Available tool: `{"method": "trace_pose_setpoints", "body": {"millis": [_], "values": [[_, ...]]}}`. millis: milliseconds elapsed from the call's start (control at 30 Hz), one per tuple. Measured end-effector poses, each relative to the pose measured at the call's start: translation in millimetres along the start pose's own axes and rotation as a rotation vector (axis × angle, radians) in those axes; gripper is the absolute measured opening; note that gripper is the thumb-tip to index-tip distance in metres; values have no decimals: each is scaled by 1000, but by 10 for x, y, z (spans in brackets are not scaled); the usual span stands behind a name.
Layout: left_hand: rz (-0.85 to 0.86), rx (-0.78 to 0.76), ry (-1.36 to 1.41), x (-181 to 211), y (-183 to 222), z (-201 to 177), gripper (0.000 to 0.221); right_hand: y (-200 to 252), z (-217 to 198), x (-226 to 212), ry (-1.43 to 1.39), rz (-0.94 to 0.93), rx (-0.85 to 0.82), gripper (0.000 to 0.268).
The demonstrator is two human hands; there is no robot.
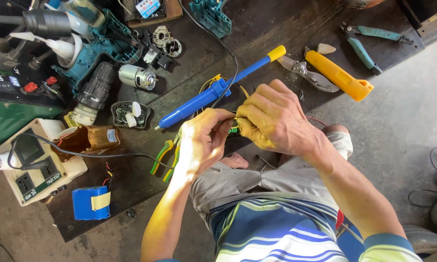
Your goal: Soldering wires onto a circuit board at a repair bench
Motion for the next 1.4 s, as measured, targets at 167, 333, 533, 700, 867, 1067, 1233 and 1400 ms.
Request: {"method": "trace_pose_setpoints", "body": {"millis": [167,333,533,700,867,1067,1233,1400], "values": [[-43,92,33,-112,35,9,10,115,85,198,-82,236,-118,14],[-53,137,48,-185,101,23,9,263,124,361,-289,614,-209,8],[-42,108,43,-135,74,16,11,155,-38,250,-175,253,-96,7],[4,74,25,-33,13,34,13,98,-73,5,30,-86,-42,3],[45,36,-21,-26,15,54,9,32,-89,-126,110,-242,-9,12],[23,59,12,-120,38,88,8,112,-22,-111,174,-240,-32,17],[29,104,51,-198,81,110,9,162,20,62,17,-5,7,15],[-26,75,100,-138,12,108,15,166,14,291,-173,320,-42,10]]}}
Point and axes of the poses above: each hand's wrist, its own y-axis away from the middle knuckle, its own z-axis out of the palm, x = y × z, the point moved 9 cm from there along -y, towards the middle knuckle, and after that the axes turned 14 degrees about x, right-handed, at the moved point
